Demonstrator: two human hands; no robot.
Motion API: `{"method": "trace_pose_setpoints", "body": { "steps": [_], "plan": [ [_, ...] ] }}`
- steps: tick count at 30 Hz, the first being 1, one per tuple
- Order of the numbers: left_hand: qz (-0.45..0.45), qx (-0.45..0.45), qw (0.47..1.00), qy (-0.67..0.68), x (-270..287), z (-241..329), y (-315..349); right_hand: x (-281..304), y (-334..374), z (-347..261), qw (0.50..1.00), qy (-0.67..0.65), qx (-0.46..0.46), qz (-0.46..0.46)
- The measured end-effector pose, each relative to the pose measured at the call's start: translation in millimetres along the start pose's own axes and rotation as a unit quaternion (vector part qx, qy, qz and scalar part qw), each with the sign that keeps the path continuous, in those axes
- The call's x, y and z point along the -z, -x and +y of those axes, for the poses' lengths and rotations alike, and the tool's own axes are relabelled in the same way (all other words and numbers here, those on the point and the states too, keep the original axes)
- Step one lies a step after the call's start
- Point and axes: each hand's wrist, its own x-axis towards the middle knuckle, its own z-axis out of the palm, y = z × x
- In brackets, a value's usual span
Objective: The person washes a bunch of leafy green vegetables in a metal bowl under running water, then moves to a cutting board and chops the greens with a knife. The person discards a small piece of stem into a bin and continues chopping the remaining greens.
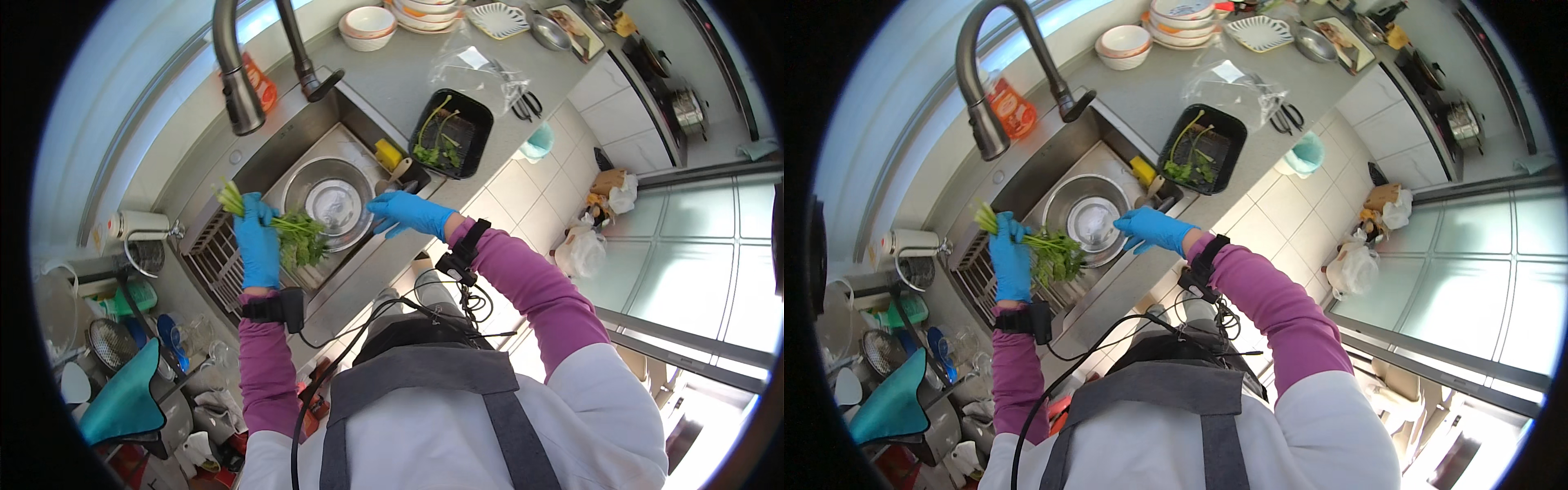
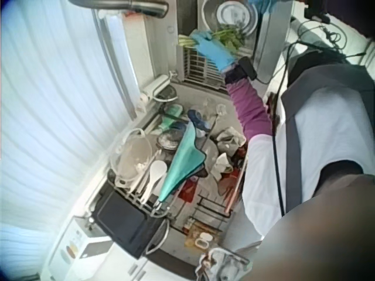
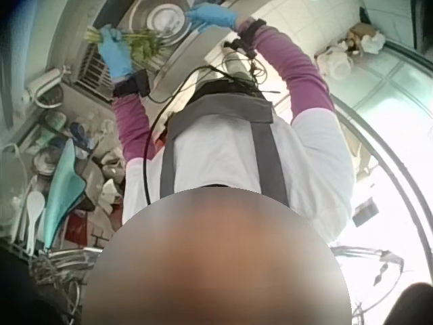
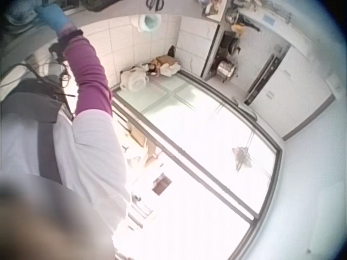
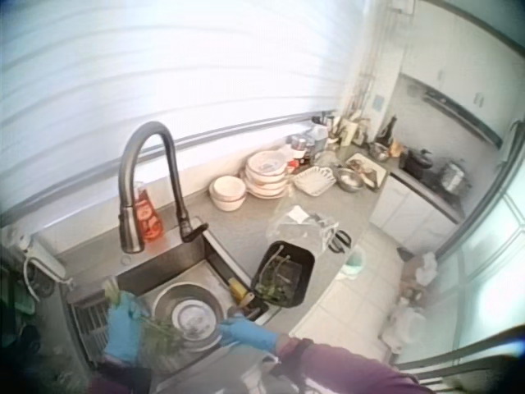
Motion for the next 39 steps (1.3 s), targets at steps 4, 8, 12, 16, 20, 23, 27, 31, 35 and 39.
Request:
{"method": "trace_pose_setpoints", "body": {
  "steps": [4, 8, 12, 16, 20, 23, 27, 31, 35, 39],
  "plan": [
    [0.000, -0.009, 1.000, 0.005, -0.3, 0.0, -7.1, 2.7, 20.4, 2.5, 0.998, 0.033, 0.009, -0.045],
    [0.012, 0.003, 0.996, -0.083, 7.0, -20.7, -7.6, 19.4, 41.4, 4.5, 0.992, 0.109, 0.009, -0.064],
    [0.025, -0.011, 0.998, -0.050, 2.3, -22.1, 3.2, 55.8, 69.7, 12.0, 0.994, 0.078, 0.021, -0.068],
    [0.014, -0.027, 0.997, -0.078, -32.1, 10.6, 16.8, 113.5, 99.8, 19.3, 0.996, 0.064, 0.033, -0.061],
    [-0.036, -0.057, 0.991, -0.114, -97.6, 57.4, 48.4, 184.0, 144.9, 31.3, 0.995, 0.058, 0.057, -0.061],
    [-0.097, -0.054, 0.989, -0.099, -170.9, 90.5, 75.4, 243.2, 193.6, 48.1, 0.993, 0.045, 0.101, -0.051],
    [-0.165, -0.068, 0.982, -0.059, -284.0, 97.1, 101.9, 312.7, 260.9, 77.5, 0.991, 0.009, 0.135, 0.008],
    [-0.289, -0.035, 0.957, 0.001, -402.7, 81.9, 103.0, 371.9, 324.6, 108.8, 0.987, -0.046, 0.145, 0.053],
    [-0.374, -0.005, 0.925, 0.068, -518.7, 44.7, 89.7, 425.1, 375.6, 140.3, 0.976, -0.077, 0.177, 0.097],
    [-0.488, 0.049, 0.857, 0.161, -625.9, 0.4, 62.6, 474.8, 408.3, 163.7, 0.961, -0.130, 0.183, 0.160]
  ]
}}
